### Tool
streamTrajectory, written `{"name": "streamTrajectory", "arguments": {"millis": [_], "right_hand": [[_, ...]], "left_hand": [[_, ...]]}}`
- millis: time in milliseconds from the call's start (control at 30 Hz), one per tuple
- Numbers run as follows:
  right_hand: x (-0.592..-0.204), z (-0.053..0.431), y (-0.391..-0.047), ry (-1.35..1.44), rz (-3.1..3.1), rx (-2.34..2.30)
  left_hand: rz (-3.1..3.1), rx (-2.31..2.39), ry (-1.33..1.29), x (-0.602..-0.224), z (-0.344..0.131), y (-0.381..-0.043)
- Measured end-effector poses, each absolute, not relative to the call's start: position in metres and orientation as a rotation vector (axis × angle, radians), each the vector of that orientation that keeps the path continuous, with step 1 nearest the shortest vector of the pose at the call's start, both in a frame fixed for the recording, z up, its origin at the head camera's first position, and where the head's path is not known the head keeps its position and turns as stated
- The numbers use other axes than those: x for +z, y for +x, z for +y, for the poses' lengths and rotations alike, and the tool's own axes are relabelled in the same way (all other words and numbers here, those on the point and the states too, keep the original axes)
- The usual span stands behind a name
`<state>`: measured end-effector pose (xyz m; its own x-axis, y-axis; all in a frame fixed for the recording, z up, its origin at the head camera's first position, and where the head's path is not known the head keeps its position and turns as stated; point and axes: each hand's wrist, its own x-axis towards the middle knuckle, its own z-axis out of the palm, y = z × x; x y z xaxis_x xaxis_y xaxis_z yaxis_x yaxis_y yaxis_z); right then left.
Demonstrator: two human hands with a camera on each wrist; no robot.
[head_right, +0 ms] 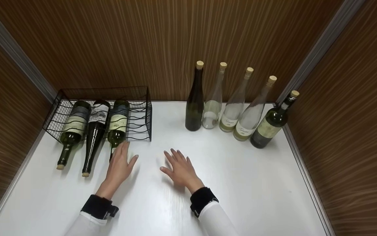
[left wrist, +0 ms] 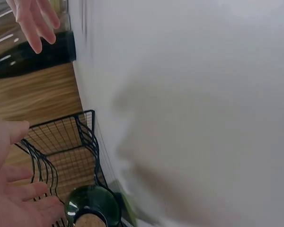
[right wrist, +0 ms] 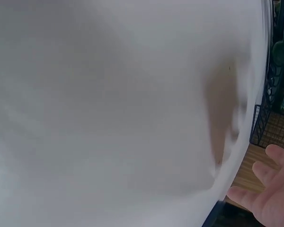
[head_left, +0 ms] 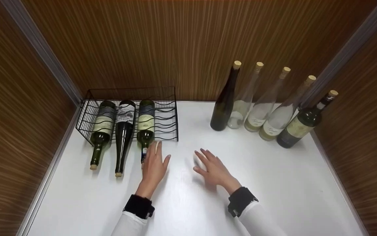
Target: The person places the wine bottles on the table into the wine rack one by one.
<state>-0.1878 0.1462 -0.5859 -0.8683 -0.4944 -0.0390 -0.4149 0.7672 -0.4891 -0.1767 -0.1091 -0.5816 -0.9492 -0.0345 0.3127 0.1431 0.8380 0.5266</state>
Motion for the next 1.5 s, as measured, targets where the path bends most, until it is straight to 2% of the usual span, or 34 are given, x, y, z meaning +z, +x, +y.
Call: {"name": "streamTrajectory", "arguments": {"millis": [367,800,1267,1500], "right_hand": [[-0.585,0.171,-0.193,-0.578,2.853,-0.789],[-0.583,0.208,-0.2,-0.386,2.892,-0.882],[-0.572,0.262,-0.211,-0.12,2.863,-1.174],[-0.569,0.289,-0.214,0.097,2.855,-1.34]], "left_hand": [[-2.918,-0.738,-0.281,-0.583,-0.089,-0.169],[-3.023,-0.838,-0.299,-0.582,-0.066,-0.17],[-2.973,-1.172,-0.267,-0.579,-0.052,-0.167],[-2.934,-1.308,-0.248,-0.578,-0.048,-0.165]]}}
